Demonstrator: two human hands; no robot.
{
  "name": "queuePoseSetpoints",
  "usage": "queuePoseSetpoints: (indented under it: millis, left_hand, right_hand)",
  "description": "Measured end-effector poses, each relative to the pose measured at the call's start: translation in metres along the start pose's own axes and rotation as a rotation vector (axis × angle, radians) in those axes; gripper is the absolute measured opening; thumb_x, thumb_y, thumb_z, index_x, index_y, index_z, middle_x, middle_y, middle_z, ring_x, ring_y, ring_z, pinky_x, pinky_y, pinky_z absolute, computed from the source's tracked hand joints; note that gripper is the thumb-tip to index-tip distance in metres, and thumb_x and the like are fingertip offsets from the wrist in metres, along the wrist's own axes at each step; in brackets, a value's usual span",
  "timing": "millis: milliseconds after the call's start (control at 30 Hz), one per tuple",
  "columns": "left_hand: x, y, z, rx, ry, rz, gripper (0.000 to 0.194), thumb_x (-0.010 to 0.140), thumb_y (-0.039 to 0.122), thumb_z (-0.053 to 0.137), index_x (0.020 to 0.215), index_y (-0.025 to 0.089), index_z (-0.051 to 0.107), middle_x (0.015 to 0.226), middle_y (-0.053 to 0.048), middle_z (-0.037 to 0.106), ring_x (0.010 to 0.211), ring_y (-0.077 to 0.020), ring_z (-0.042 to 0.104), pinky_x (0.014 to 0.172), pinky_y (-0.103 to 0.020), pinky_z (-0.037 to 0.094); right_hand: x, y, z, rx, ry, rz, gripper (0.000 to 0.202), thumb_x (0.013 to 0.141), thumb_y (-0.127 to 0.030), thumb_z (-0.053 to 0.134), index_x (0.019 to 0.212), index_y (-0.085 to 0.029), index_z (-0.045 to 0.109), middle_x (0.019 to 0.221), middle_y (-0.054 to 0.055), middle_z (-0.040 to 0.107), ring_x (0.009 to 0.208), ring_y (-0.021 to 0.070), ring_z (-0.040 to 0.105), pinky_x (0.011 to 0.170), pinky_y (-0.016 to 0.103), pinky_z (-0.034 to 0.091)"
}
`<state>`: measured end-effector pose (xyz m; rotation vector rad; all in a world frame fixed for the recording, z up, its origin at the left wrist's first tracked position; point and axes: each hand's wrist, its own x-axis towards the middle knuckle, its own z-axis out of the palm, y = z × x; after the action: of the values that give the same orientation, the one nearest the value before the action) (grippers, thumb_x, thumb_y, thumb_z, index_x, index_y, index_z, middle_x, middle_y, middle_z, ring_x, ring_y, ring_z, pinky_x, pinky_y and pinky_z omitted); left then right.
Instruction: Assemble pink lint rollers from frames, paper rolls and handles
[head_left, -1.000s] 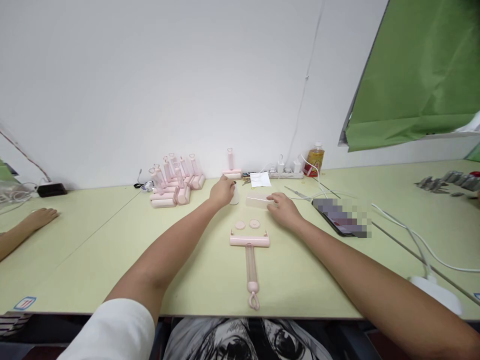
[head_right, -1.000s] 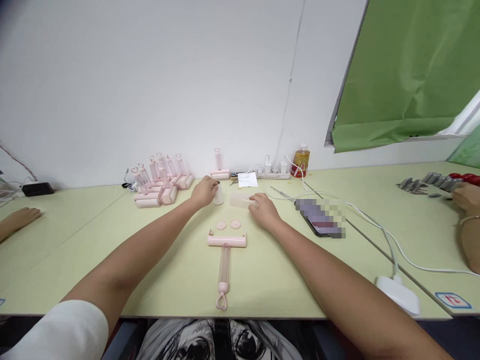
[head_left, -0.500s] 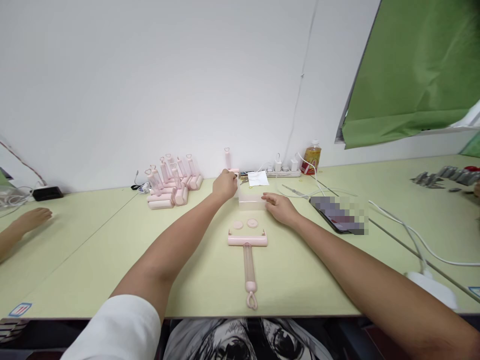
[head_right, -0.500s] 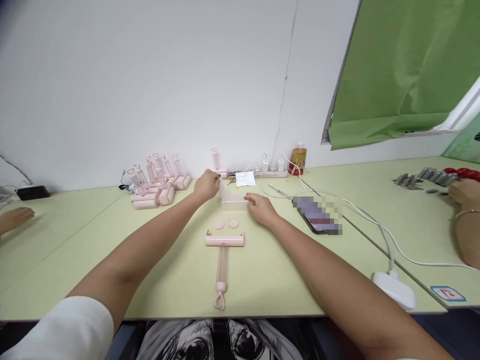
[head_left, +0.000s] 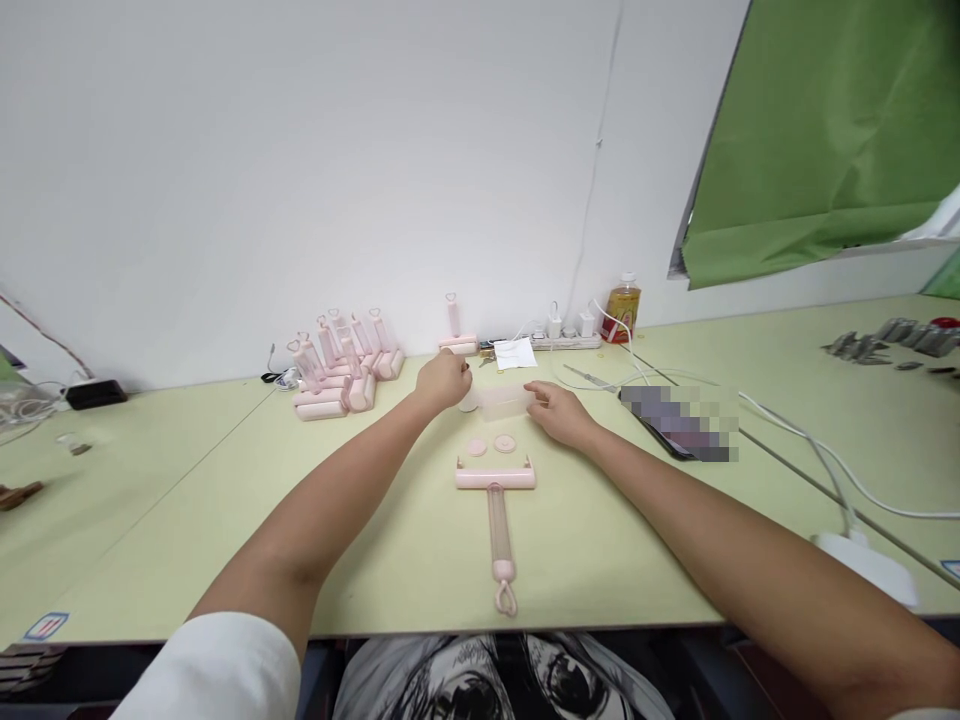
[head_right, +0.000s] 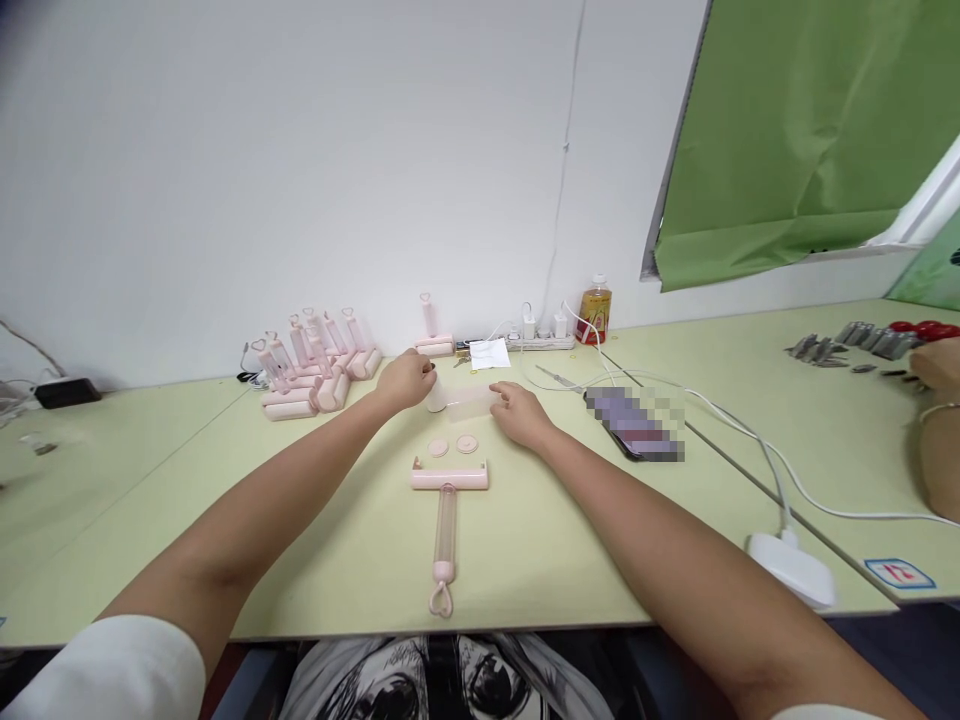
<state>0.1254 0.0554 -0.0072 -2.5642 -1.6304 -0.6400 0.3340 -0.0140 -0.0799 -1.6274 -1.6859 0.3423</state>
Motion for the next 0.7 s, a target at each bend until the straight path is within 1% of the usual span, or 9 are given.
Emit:
queuePoseSetpoints:
  millis: [100,167,267,333,400,467,533,633,700]
  left_hand:
    - [-0.002,0.001,-0.002,0.004,0.001,0.011,0.018,0.086,0.026,0.049,0.081,0.019,0.065,0.101,-0.009,0.059,0.079,-0.0212,0.061,0.065,-0.030,0.042]
    - [-0.005,0.002,-0.006,0.001,0.015,0.009,0.018,0.086,0.026,0.048,0.091,0.019,0.064,0.106,-0.009,0.058,0.081,-0.0217,0.061,0.065,-0.031,0.043]
    - [-0.017,0.007,-0.013,-0.027,0.087,-0.005,0.024,0.087,0.026,0.048,0.107,0.018,0.060,0.115,-0.011,0.055,0.088,-0.0233,0.061,0.069,-0.032,0.044]
    - [-0.034,0.015,-0.017,-0.068,0.104,0.026,0.026,0.087,0.026,0.048,0.109,0.018,0.059,0.116,-0.011,0.055,0.091,-0.0235,0.061,0.073,-0.032,0.044]
    - [-0.058,0.026,-0.020,-0.113,0.002,0.139,0.024,0.087,0.030,0.049,0.105,0.019,0.062,0.109,-0.010,0.059,0.091,-0.0229,0.061,0.075,-0.031,0.044]
    - [-0.085,0.038,-0.022,-0.084,-0.211,0.248,0.028,0.086,0.041,0.050,0.097,0.020,0.066,0.101,-0.010,0.062,0.087,-0.0237,0.061,0.072,-0.032,0.043]
    - [-0.109,0.048,-0.023,0.005,-0.371,0.316,0.035,0.083,0.049,0.052,0.092,0.019,0.067,0.094,-0.011,0.064,0.085,-0.0262,0.061,0.070,-0.033,0.043]
    - [-0.132,0.052,-0.027,0.090,-0.511,0.301,0.033,0.078,0.049,0.054,0.079,0.019,0.065,0.079,-0.009,0.064,0.073,-0.0250,0.061,0.064,-0.032,0.042]
    - [-0.136,0.046,-0.033,0.052,-0.531,0.235,0.030,0.079,0.047,0.053,0.074,0.019,0.063,0.072,-0.007,0.064,0.065,-0.0224,0.060,0.060,-0.030,0.040]
  right_hand:
    - [-0.001,-0.004,-0.001,-0.023,0.042,-0.026,0.046,0.078,-0.017,0.053,0.123,-0.013,0.061,0.137,0.013,0.052,0.123,0.0247,0.051,0.105,0.036,0.037]
    - [-0.003,-0.008,-0.003,-0.053,0.080,-0.072,0.043,0.078,-0.016,0.054,0.120,-0.013,0.063,0.134,0.013,0.054,0.126,0.0248,0.048,0.108,0.036,0.034]
    - [-0.007,-0.016,-0.005,-0.080,0.090,-0.144,0.033,0.080,-0.016,0.051,0.108,-0.016,0.069,0.116,0.010,0.065,0.110,0.0237,0.058,0.098,0.035,0.042]
    - [-0.011,-0.021,-0.006,-0.051,0.023,-0.174,0.029,0.082,-0.016,0.049,0.098,-0.019,0.073,0.102,0.007,0.071,0.096,0.0222,0.063,0.088,0.033,0.046]
    - [-0.016,-0.025,-0.005,-0.003,-0.071,-0.199,0.027,0.082,-0.016,0.049,0.092,-0.020,0.074,0.093,0.004,0.074,0.087,0.0207,0.065,0.081,0.031,0.047]
    - [-0.020,-0.030,-0.004,0.040,-0.126,-0.202,0.026,0.081,-0.016,0.050,0.089,-0.021,0.074,0.089,0.003,0.075,0.081,0.0194,0.065,0.076,0.029,0.047]
    - [-0.024,-0.033,-0.003,0.075,-0.142,-0.183,0.025,0.080,-0.017,0.050,0.087,-0.020,0.074,0.086,0.003,0.074,0.077,0.0184,0.064,0.070,0.028,0.046]
    - [-0.026,-0.035,-0.004,0.118,-0.140,-0.147,0.024,0.079,-0.021,0.050,0.086,-0.018,0.073,0.080,0.002,0.072,0.071,0.0176,0.061,0.065,0.027,0.044]
    - [-0.026,-0.036,-0.005,0.141,-0.126,-0.131,0.023,0.079,-0.022,0.051,0.085,-0.018,0.073,0.076,0.002,0.070,0.069,0.0170,0.059,0.063,0.027,0.042]
